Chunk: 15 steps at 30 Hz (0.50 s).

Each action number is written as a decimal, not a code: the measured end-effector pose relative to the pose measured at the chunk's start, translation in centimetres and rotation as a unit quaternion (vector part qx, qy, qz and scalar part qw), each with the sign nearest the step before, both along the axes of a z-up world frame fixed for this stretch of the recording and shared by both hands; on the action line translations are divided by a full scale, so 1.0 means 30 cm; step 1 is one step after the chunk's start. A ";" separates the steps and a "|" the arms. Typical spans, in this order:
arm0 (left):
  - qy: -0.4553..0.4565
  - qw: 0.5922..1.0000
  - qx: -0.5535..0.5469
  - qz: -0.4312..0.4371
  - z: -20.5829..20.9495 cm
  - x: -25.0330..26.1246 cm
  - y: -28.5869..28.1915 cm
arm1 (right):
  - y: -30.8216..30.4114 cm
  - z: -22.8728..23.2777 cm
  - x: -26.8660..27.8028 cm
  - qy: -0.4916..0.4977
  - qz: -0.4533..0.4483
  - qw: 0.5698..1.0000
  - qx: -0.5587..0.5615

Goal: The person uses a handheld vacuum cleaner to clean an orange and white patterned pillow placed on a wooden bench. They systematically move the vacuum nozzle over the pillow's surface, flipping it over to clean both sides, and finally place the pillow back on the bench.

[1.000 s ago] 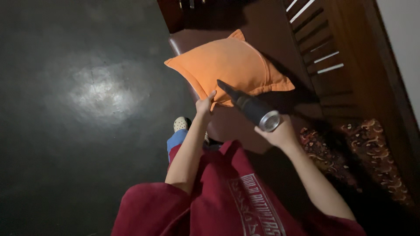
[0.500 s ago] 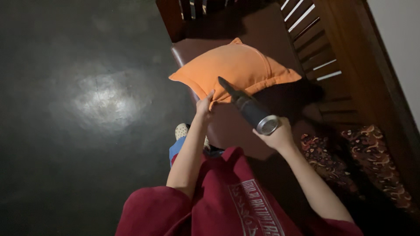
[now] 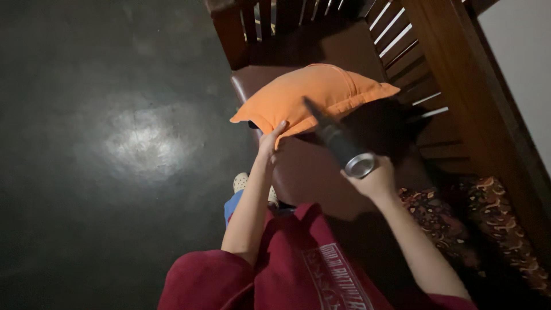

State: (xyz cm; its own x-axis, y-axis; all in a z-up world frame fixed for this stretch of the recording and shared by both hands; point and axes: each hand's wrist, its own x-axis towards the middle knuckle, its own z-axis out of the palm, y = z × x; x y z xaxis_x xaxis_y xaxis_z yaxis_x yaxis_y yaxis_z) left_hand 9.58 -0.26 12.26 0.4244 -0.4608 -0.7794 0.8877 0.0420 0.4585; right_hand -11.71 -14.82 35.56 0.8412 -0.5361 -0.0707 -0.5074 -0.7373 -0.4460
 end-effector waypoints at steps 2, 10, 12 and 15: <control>0.030 0.999 -0.033 0.018 -0.019 0.004 -0.013 | -0.026 0.004 0.023 -0.008 -0.069 0.998 0.011; 0.032 0.999 -0.001 0.035 0.035 0.053 -0.048 | 0.026 -0.007 -0.002 -0.005 -0.028 0.995 0.099; 0.054 0.997 -0.033 0.054 0.044 0.064 -0.043 | -0.024 -0.002 -0.005 0.007 -0.048 0.997 0.066; 0.072 0.991 -0.076 0.079 0.056 0.067 -0.039 | -0.090 -0.011 0.011 -0.024 -0.124 0.991 0.038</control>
State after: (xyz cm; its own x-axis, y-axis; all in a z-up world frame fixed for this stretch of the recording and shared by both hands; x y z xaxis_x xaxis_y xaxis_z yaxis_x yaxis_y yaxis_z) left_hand 11.58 -1.42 13.93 0.3900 -0.5144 -0.7637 0.9203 0.2451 0.3049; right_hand -11.37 -17.52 35.23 0.6876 -0.7214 -0.0825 -0.6458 -0.5556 -0.5238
